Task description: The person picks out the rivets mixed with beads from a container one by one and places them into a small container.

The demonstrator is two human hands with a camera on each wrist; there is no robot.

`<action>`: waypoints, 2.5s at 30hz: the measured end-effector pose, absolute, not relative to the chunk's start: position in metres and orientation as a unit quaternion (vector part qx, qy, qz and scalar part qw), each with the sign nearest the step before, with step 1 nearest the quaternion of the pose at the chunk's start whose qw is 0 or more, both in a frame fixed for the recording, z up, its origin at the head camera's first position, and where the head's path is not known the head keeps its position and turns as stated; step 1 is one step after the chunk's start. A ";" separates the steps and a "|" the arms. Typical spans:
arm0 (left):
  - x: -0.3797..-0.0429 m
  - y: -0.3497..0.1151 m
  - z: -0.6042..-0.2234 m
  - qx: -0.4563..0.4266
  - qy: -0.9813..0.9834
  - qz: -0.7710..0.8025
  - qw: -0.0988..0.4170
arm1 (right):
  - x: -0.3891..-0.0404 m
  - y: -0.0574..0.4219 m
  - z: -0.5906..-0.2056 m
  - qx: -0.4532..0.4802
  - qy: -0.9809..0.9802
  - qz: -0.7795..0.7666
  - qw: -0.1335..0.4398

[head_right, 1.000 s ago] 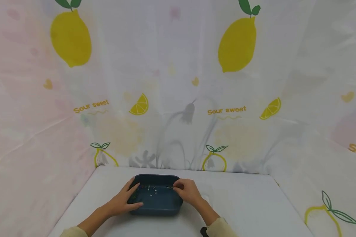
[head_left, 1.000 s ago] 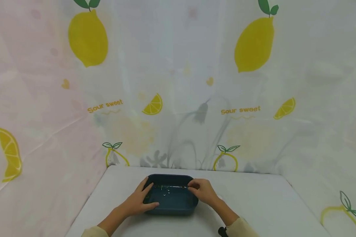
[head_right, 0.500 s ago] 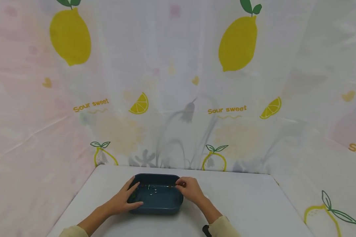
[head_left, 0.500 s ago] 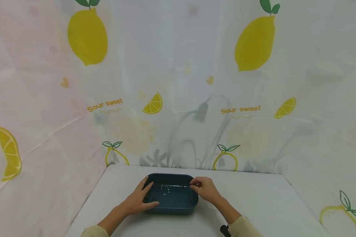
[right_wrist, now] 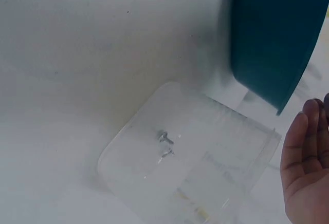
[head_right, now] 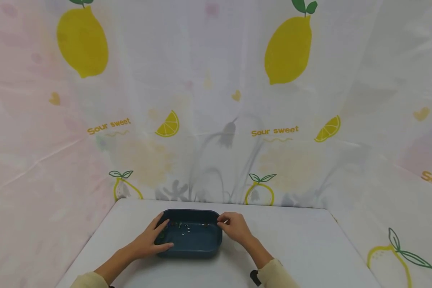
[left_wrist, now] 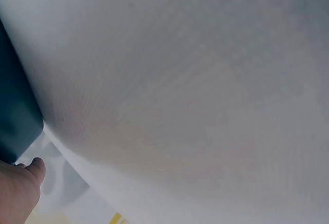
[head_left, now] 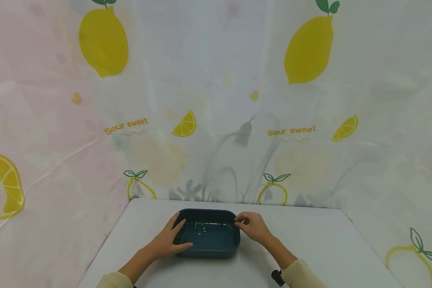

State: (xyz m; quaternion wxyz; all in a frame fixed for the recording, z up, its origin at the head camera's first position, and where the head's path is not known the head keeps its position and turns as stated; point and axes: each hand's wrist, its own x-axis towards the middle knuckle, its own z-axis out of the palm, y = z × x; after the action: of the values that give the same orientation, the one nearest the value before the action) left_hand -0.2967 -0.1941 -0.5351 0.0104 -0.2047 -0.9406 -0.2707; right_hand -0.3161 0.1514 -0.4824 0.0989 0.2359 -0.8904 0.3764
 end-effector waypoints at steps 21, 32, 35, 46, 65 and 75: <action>-0.293 -0.194 -0.530 -0.209 -0.939 -0.274 0.013 | -0.317 0.180 -0.474 0.228 -0.901 0.349 0.123; -0.294 -0.195 -0.528 -0.206 -0.938 -0.277 -0.001 | -0.316 0.198 -0.474 0.222 -0.903 0.346 0.125; -0.297 -0.195 -0.530 -0.206 -0.940 -0.273 0.002 | -0.316 0.201 -0.472 0.225 -0.906 0.336 0.122; -0.298 -0.196 -0.531 -0.212 -0.939 -0.271 0.003 | -0.315 0.215 -0.468 0.187 -0.913 0.346 0.112; -0.297 -0.194 -0.532 -0.204 -0.940 -0.273 0.004 | -0.313 0.244 -0.471 0.135 -0.909 0.386 0.082; -0.297 -0.195 -0.530 -0.207 -0.939 -0.275 0.005 | -0.309 0.248 -0.477 0.113 -0.908 0.397 0.066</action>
State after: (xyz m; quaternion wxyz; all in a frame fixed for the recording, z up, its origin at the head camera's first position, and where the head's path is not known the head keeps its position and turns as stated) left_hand -0.2967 -0.1951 -0.5298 0.0048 -0.2066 -0.9390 -0.2750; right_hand -0.3089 0.2476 -0.4767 0.0656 0.1134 -0.9083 0.3973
